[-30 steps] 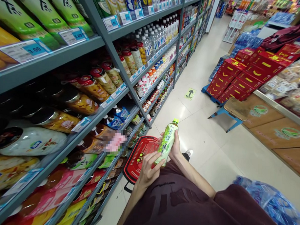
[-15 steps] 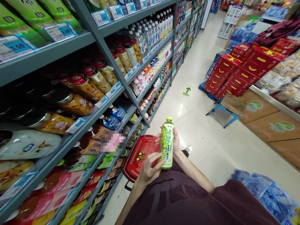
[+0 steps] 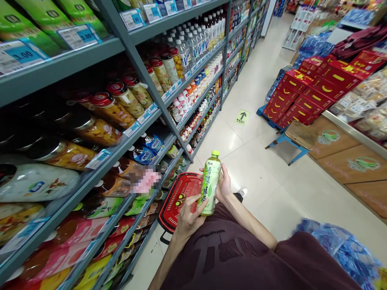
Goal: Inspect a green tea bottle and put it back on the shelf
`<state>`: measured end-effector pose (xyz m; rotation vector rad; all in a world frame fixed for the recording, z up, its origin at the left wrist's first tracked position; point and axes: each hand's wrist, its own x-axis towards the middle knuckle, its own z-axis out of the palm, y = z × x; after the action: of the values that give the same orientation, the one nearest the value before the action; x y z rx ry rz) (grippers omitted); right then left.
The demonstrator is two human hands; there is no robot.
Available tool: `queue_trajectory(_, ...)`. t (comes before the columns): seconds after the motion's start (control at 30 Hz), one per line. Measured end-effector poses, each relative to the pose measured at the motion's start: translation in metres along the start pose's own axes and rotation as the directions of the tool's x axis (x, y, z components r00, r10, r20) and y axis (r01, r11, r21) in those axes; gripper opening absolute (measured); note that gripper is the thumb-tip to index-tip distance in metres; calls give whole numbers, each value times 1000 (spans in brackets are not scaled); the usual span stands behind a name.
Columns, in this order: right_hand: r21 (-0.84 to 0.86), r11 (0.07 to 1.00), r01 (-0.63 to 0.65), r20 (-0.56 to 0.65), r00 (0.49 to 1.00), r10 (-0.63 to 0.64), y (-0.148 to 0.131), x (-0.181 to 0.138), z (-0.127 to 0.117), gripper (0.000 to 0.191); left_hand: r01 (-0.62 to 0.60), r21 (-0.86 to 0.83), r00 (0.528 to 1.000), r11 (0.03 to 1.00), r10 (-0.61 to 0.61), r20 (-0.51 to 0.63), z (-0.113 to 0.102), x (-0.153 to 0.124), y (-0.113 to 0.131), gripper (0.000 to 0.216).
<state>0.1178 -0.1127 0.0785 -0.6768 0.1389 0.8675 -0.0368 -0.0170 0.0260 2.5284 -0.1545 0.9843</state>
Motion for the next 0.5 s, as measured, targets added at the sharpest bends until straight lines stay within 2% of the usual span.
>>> queue_trajectory(0.17, -21, 999, -25, -4, 1000, 25, 2, 0, -2, 58, 59, 16, 997, 998, -58, -55, 2, -1, 3, 73)
queue_trajectory(0.33, 26, 1000, 17, -5, 1000, -17, 2, 1, -4, 58, 264, -83, 957, 961, -271, -102, 6, -7, 10, 79)
queue_trajectory(0.4, 42, 998, 43, -21, 999, -42, 1, 2, -5, 57, 351, -155, 930, 923, -364, -58, 7, -8, 12, 75)
queue_trajectory(0.5, 47, 997, 58, -28, 998, -57, -1, 1, -7, 59, 501, -275, 863, 820, -497, 89, 4, -4, 14, 59)
